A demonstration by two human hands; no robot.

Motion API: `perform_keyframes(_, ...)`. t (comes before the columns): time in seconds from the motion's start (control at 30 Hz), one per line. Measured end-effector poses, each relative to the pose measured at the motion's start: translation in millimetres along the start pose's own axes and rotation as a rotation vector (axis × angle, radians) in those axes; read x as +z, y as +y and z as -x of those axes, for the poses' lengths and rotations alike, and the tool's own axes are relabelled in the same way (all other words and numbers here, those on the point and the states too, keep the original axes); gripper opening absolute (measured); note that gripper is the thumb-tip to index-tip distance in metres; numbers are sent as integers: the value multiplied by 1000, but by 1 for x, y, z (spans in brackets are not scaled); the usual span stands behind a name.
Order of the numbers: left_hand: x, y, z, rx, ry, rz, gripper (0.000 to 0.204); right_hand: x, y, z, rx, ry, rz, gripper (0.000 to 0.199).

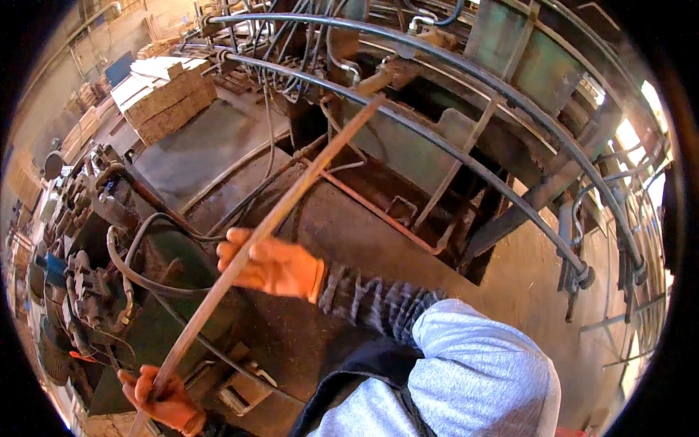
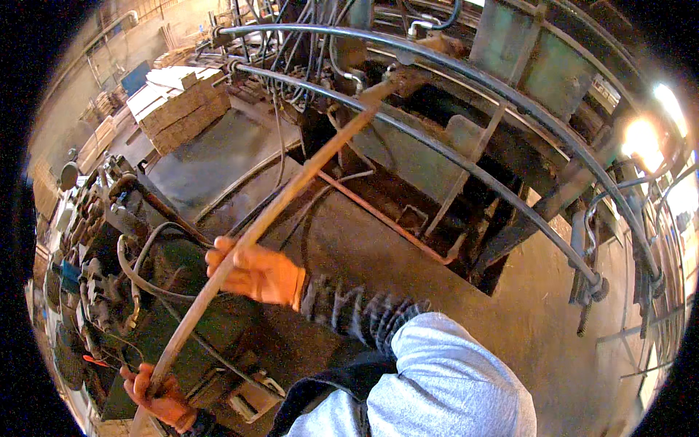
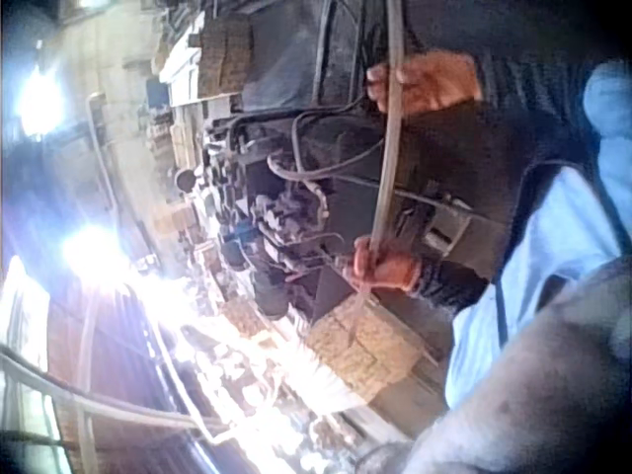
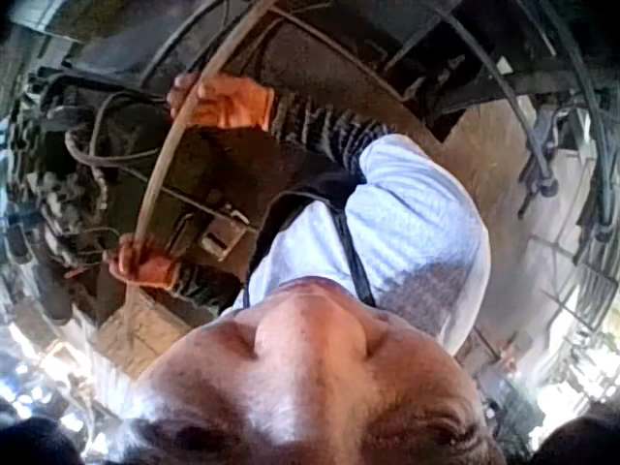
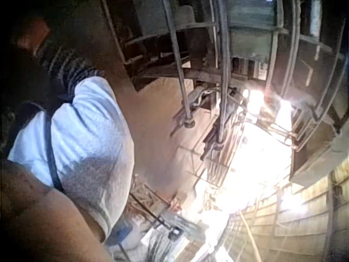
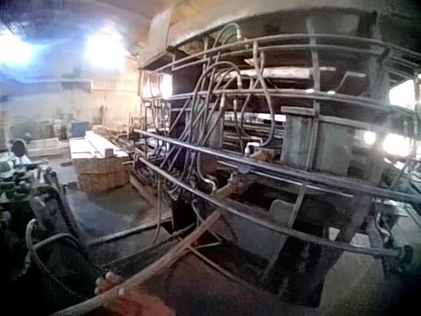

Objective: The person manually feeds large wooden panels into an industrial press machine and then uses a long wooden stick to adjust the positioning of wood strips inside the machine.

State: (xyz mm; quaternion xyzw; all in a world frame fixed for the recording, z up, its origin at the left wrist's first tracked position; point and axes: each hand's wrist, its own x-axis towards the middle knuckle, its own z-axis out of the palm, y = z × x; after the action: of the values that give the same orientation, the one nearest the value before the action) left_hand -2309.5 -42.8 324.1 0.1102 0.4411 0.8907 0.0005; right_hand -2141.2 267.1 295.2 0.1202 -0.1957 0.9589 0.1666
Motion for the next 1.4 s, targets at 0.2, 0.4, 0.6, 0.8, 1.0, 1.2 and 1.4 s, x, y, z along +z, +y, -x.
perform_keyframes(0.2, 4, -17, 5, -11, -70, 110, 36, -35, -116, 32, -329, 274, 127, 34)
perform_keyframes(0.4, 76, -64, 56, 233, -343, -567, 32, -102, -286, 85, -627, 568, 241, 28)
perform_keyframes(0.6, 244, -178, 149, 278, -906, -396, 52, -111, -359, 112, -884, 803, 189, 39)
perform_keyframes(0.8, 338, -224, 208, -221, -1007, 131, 26, -122, -398, 129, -1122, 1073, 195, 35)
perform_keyframes(1.0, 377, -227, 243, -22, -1101, 157, 26, -105, -442, 155, -881, 1152, 377, 30)
perform_keyframes(1.2, 377, -238, 236, -141, -1039, 38, 29, -124, -449, 143, -917, 1179, 460, 27)
perform_keyframes(1.4, 366, -228, 249, -166, -1100, 103, 31, -105, -443, 163, -943, 1272, 513, 30)
